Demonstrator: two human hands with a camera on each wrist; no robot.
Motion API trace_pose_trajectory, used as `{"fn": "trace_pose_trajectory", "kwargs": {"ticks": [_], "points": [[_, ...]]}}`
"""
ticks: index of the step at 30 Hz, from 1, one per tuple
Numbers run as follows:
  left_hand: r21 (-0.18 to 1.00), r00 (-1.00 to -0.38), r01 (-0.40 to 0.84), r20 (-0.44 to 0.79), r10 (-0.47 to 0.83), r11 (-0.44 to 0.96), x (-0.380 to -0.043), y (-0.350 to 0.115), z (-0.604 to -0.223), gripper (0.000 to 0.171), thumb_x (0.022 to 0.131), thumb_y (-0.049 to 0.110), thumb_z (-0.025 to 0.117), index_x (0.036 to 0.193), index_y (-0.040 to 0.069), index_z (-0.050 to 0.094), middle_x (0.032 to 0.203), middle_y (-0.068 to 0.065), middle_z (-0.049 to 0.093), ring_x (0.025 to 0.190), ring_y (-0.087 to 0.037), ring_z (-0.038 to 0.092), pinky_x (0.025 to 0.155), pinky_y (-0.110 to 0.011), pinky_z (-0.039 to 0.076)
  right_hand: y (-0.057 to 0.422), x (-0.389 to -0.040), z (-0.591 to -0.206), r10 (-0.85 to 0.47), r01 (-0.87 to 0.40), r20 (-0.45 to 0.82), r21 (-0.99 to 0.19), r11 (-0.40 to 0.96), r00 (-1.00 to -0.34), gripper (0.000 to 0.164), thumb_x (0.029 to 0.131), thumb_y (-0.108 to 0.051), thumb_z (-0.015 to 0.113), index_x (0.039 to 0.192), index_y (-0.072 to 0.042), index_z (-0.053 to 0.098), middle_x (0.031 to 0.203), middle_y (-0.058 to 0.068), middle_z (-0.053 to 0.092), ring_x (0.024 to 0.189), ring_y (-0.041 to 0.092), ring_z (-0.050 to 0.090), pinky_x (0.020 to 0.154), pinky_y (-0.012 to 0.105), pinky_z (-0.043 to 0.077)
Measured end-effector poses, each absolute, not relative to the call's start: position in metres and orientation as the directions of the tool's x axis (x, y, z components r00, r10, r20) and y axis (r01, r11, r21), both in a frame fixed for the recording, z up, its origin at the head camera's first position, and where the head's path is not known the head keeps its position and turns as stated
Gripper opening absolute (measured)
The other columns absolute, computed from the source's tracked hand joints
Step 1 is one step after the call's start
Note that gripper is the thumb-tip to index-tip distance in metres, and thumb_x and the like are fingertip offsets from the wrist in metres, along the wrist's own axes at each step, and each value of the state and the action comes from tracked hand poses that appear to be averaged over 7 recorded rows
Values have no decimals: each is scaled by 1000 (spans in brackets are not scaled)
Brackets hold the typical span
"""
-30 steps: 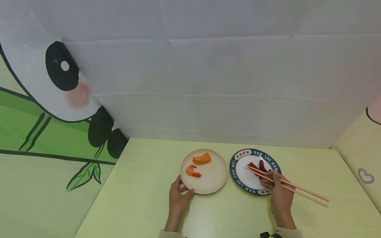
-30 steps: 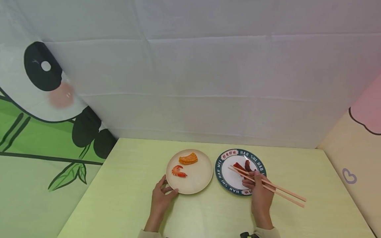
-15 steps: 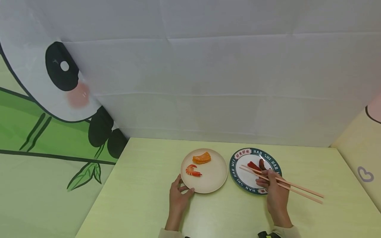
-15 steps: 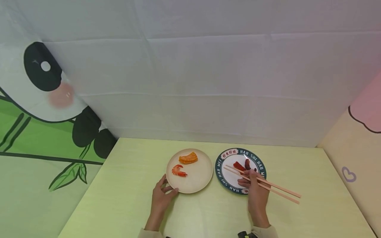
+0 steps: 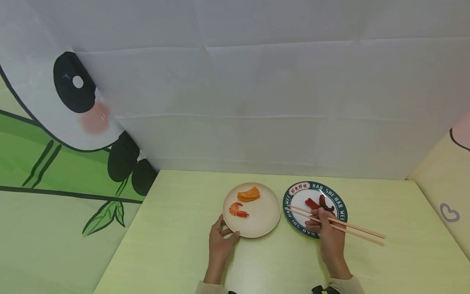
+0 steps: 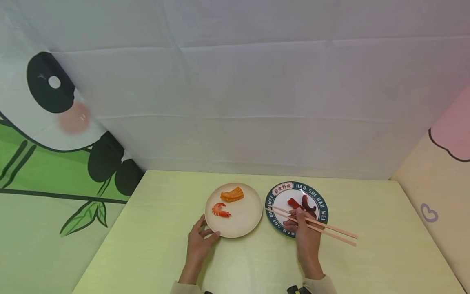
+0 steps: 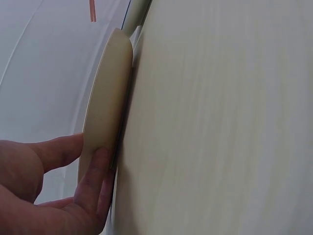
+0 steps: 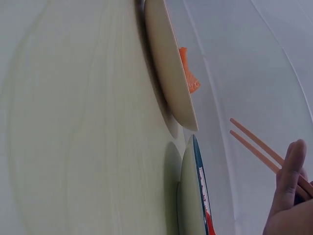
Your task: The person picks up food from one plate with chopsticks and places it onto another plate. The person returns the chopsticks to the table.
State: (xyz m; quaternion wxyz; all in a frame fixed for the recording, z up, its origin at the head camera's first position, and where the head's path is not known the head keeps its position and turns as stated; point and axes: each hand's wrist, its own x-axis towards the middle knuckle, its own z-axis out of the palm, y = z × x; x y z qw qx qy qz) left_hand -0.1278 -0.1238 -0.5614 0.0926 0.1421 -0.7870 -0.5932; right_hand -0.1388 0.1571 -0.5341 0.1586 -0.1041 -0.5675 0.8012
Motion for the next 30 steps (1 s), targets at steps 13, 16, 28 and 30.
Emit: {"fn": "trace_pose_trajectory", "kwargs": {"ticks": [13, 16, 28, 30], "points": [[956, -941, -120, -23, -337, 269, -129, -125, -555, 77, 72, -2, 75, 138, -6, 35, 119, -17, 47, 92, -26, 60, 64, -20, 49, 142, -144, -535, 319, -126, 38, -957, -261, -947, 33, 95, -17, 51, 107, 14, 57, 93, 13, 64, 65, 23, 66, 61, 33, 54], [959, -942, -119, -27, -336, 257, -130, -126, -556, 77, 72, -3, 74, 138, -6, 35, 119, -18, 46, 92, -27, 59, 65, -22, 51, 140, -144, -537, 320, -122, 49, -969, -214, -946, 36, 95, -19, 51, 106, 15, 58, 91, 14, 64, 65, 23, 66, 62, 32, 54], [964, -947, -82, 3, -321, 253, -131, -125, -567, 78, 70, -4, 74, 138, -7, 35, 113, -15, 46, 88, -25, 60, 67, -26, 51, 135, -141, -545, 268, -127, 73, -973, -191, -961, 37, 96, -23, 50, 105, 12, 59, 89, 20, 65, 67, 22, 67, 63, 31, 54], [964, -947, -90, -5, -321, 250, -130, -125, -567, 78, 70, -3, 74, 138, -7, 35, 114, -15, 47, 88, -25, 60, 68, -26, 50, 133, -140, -545, 262, -123, 64, -968, -216, -963, 35, 96, -21, 51, 104, 12, 59, 92, 21, 64, 69, 23, 67, 65, 32, 54]]}}
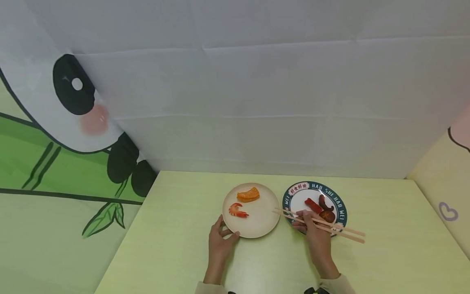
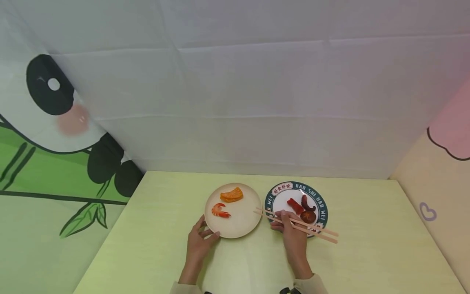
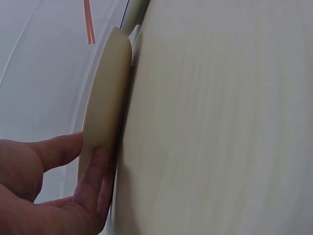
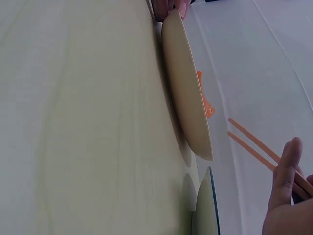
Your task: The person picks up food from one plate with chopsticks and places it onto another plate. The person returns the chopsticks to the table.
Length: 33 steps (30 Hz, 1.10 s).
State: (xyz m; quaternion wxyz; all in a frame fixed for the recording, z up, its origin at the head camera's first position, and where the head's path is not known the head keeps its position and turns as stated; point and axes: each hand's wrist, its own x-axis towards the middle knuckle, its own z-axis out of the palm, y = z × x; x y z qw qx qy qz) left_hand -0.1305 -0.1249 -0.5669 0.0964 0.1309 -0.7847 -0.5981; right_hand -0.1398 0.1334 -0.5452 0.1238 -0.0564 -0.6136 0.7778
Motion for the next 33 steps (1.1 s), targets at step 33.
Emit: {"fn": "trace_pose_trajectory", "kwargs": {"ticks": [33], "points": [[956, -941, -129, -34, -337, 263, -132, -125, -568, 79, 69, -2, 76, 138, -4, 37, 116, -15, 49, 89, -23, 62, 70, -25, 49, 102, -140, -552, 148, -50, 3, -949, -312, -989, 33, 96, -14, 49, 106, 16, 57, 102, 31, 59, 69, 22, 66, 65, 36, 54]]}}
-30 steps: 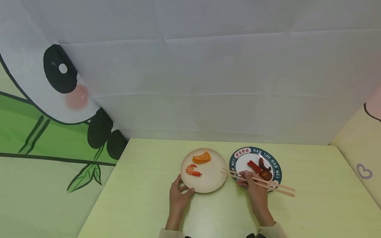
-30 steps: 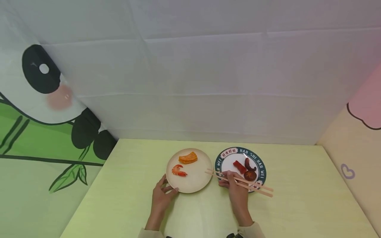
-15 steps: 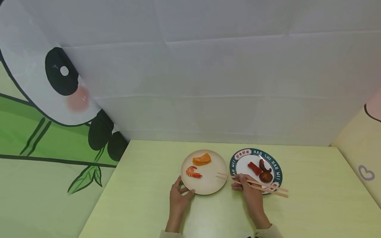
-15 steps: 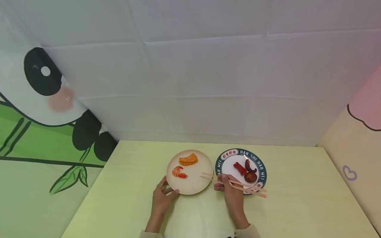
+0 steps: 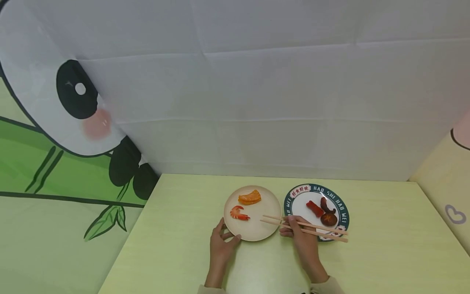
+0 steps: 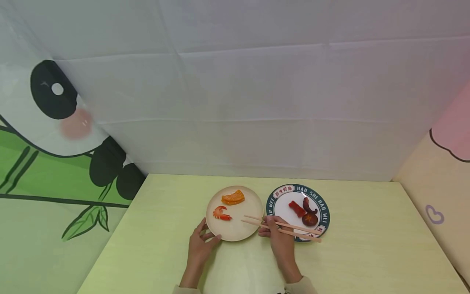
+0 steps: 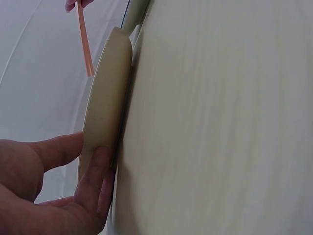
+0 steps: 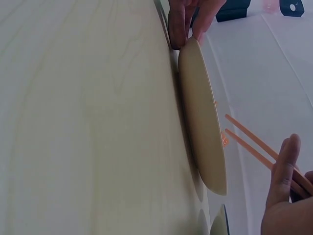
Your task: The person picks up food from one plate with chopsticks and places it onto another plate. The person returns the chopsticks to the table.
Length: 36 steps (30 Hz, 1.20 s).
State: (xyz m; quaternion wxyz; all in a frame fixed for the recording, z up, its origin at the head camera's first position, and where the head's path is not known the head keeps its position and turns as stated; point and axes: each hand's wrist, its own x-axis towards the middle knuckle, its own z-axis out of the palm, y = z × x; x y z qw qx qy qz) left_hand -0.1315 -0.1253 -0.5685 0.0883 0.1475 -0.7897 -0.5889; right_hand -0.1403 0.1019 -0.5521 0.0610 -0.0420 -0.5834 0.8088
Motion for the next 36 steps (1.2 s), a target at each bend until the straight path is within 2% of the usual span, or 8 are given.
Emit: {"fn": "trace_pose_trajectory", "kwargs": {"ticks": [4, 5, 11, 12, 20, 29, 36], "points": [[955, -944, -114, -19, -329, 273, -131, -125, -567, 79, 70, -2, 76, 138, -6, 36, 117, -17, 49, 89, -25, 62, 73, -30, 49, 98, -142, -553, 135, -46, 5, -951, -305, -991, 31, 96, -14, 49, 105, 15, 59, 100, 32, 59, 70, 25, 66, 66, 37, 54], [956, -944, -115, -20, -329, 270, -132, -126, -571, 80, 69, -1, 76, 139, -4, 36, 116, -15, 49, 88, -21, 62, 73, -30, 49, 97, -142, -553, 131, -43, 2, -952, -304, -991, 31, 96, -13, 49, 105, 15, 59, 99, 32, 59, 71, 26, 66, 66, 37, 54], [961, -943, -113, -24, -331, 251, -131, -126, -571, 80, 69, -3, 76, 138, -5, 36, 116, -16, 48, 88, -21, 62, 69, -24, 49, 91, -143, -551, 107, -34, 2, -954, -297, -994, 32, 96, -14, 51, 106, 15, 59, 95, 32, 59, 70, 23, 66, 66, 37, 54], [961, -943, -113, -24, -331, 252, -130, -125, -567, 79, 69, -4, 76, 138, -6, 36, 116, -17, 48, 89, -26, 62, 69, -24, 49, 89, -143, -551, 104, -34, 4, -955, -295, -995, 33, 96, -15, 51, 106, 15, 59, 95, 32, 59, 70, 23, 67, 66, 37, 54], [963, -941, -118, -30, -338, 242, -129, -123, -565, 79, 69, -4, 75, 138, -6, 36, 116, -18, 47, 90, -26, 62, 69, -24, 50, 81, -145, -551, 82, -28, 5, -958, -284, -997, 31, 95, -14, 51, 106, 14, 60, 98, 30, 61, 70, 24, 67, 66, 38, 54], [963, -942, -109, -20, -335, 247, -130, -123, -566, 78, 70, -4, 75, 137, -6, 36, 117, -18, 47, 90, -26, 62, 69, -24, 50, 74, -146, -550, 63, -25, 10, -971, -240, -998, 29, 95, -15, 52, 103, 10, 62, 88, 27, 62, 69, 27, 67, 66, 39, 54], [971, -946, -84, -8, -324, 224, -130, -124, -568, 78, 69, -6, 74, 137, -8, 35, 118, -20, 46, 90, -28, 61, 66, -22, 51, 73, -151, -552, 34, 2, -11, -969, -248, -999, 25, 95, -10, 50, 104, 12, 61, 89, 29, 60, 70, 29, 67, 67, 40, 54]]}}
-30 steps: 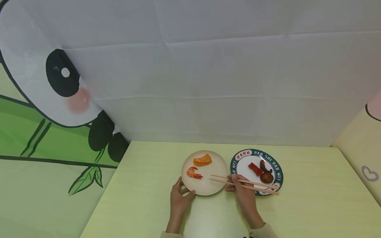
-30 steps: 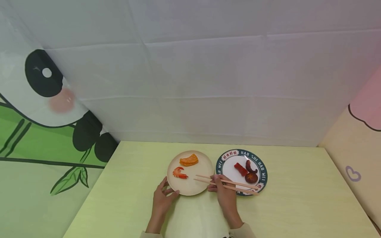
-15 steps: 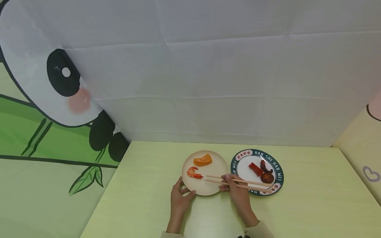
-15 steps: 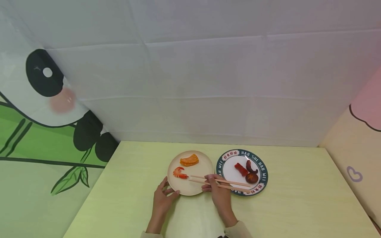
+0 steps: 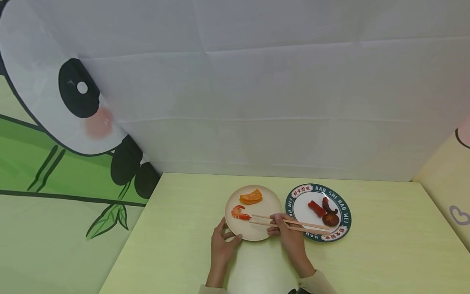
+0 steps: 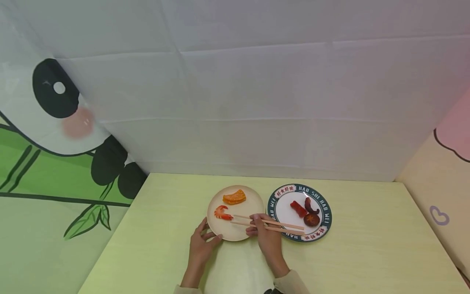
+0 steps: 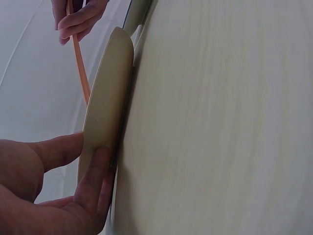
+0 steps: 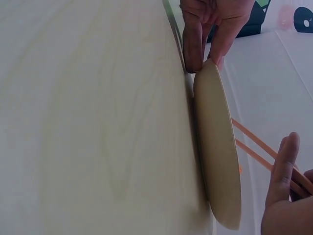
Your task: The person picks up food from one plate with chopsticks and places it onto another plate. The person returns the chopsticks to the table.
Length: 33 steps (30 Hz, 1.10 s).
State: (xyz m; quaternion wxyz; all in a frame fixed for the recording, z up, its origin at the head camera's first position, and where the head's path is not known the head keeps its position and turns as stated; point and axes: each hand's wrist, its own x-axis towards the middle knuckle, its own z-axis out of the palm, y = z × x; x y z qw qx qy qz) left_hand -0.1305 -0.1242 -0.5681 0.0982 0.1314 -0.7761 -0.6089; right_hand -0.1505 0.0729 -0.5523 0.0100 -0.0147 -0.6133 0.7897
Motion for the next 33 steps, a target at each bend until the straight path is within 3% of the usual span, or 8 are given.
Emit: {"fn": "trace_pose_trajectory", "kwargs": {"ticks": [12, 33], "points": [[969, -945, -87, -6, -328, 233, -130, -122, -563, 78, 70, -3, 75, 137, -7, 36, 117, -18, 47, 90, -27, 60, 63, -22, 51, 64, -156, -550, 33, -20, 13, -978, -209, -999, 30, 95, -20, 53, 104, 7, 63, 96, 32, 57, 70, 27, 67, 66, 36, 54], [965, -941, -114, -29, -337, 235, -130, -123, -565, 78, 70, -5, 74, 137, -7, 36, 116, -18, 47, 89, -27, 61, 67, -23, 50, 46, -162, -551, 14, 1, -4, -982, -188, -1000, 28, 95, -19, 53, 104, 5, 63, 93, 31, 57, 68, 26, 67, 63, 34, 54]]}}
